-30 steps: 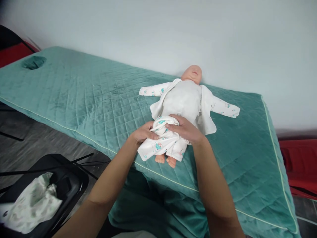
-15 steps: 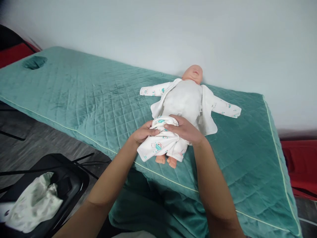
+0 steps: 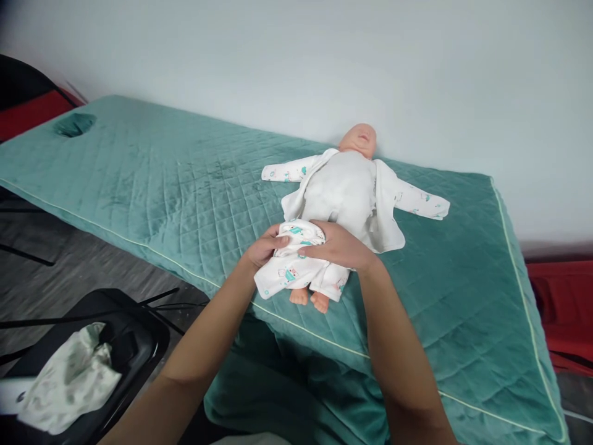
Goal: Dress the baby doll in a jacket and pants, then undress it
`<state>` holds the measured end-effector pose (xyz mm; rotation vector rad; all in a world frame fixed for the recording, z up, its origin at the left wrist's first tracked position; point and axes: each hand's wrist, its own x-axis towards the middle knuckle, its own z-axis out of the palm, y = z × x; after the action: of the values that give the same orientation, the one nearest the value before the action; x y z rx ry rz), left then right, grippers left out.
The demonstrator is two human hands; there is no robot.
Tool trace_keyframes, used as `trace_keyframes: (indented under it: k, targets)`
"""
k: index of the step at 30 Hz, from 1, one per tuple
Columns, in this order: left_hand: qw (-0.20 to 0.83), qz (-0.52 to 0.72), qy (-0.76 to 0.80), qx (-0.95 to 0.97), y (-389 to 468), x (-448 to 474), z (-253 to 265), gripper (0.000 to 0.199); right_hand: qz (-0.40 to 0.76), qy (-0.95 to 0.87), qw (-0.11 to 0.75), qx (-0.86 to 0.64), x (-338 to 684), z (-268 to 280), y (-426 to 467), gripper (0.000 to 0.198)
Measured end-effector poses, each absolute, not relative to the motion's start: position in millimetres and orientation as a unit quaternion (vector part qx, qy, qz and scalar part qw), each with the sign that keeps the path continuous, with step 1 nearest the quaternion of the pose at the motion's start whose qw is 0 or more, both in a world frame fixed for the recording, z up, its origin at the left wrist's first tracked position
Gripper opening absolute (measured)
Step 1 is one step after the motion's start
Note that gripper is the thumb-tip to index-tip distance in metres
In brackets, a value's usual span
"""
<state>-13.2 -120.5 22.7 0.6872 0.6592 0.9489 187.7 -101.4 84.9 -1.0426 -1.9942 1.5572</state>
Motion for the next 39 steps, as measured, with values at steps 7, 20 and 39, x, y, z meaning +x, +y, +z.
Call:
trace_keyframes:
  k: [7,20,39]
  targets:
    - [0.748,0.462,0.356,0.317,-151,-6,35,0.042,0.460,-0.766,0.227,-0.389,193,73,-101,0.025]
    - [0.704,0.500,0.450,0.226,-220,32,77,0.033,0.381,-0.821,0.266,-0.332,197,60,-98,0.012]
    - [0.552,0.587,0.546,0.230,-291,39,27,0.043,0.201,-0.923,0.046,-0.325,205,67,-100,0.013]
